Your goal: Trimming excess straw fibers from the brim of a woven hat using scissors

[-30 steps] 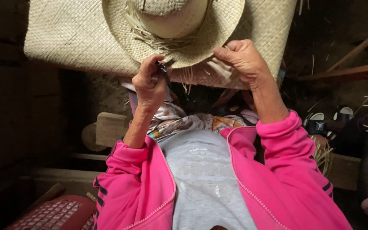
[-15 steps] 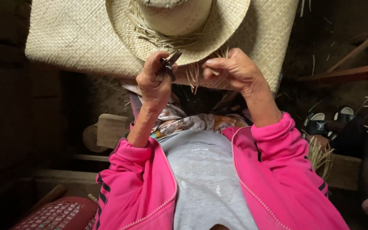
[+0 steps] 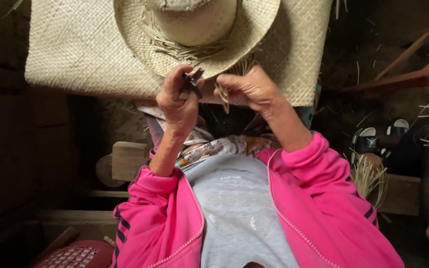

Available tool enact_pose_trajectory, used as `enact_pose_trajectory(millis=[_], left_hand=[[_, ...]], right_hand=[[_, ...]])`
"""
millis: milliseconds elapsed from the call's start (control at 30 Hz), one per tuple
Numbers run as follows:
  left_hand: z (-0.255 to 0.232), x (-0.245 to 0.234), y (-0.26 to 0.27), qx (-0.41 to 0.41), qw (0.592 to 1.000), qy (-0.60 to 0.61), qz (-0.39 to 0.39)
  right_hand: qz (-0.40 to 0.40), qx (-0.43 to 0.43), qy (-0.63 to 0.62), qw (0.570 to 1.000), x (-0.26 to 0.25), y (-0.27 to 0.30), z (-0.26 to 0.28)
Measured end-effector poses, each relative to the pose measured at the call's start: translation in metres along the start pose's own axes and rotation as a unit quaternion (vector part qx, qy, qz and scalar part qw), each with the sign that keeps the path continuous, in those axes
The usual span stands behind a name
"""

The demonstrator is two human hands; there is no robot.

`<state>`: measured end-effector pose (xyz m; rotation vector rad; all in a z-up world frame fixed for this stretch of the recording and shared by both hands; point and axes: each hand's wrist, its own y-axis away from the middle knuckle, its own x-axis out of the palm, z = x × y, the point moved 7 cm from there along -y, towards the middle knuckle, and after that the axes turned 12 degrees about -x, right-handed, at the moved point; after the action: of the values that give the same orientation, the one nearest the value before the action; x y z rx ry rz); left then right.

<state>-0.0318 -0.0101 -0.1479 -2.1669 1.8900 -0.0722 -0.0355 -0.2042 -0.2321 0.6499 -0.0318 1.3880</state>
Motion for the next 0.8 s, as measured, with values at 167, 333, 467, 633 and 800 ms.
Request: enact_pose_trajectory(millis=[167,333,467,633,800], left_hand=[[0.001,0.006,-0.001,0.024,0.999,-0.016,0.020],[0.011,0.013,0.003,0.027,0.999,-0.013,0.045],[0.010,0.013,0.002,0.038,0.998,-0.010,0.055],[0.017,0.009,0.003,0.071,0.995,-0.047,0.042],[0.021,0.010,-0.001,0.059,0.996,0.015,0.063]], right_hand=[[0.011,0.020,-0.020,1.000,0.008,0.003,0.006],[0.002,0.053,-0.012,0.999,0.013,0.010,0.016],[-0.004,0.028,-0.045,0.999,0.016,0.005,0.013],[0.035,0.007,-0.035,0.999,0.016,0.000,0.009],[0.036,0.089,-0.066,0.993,0.001,-0.010,-0.007]])
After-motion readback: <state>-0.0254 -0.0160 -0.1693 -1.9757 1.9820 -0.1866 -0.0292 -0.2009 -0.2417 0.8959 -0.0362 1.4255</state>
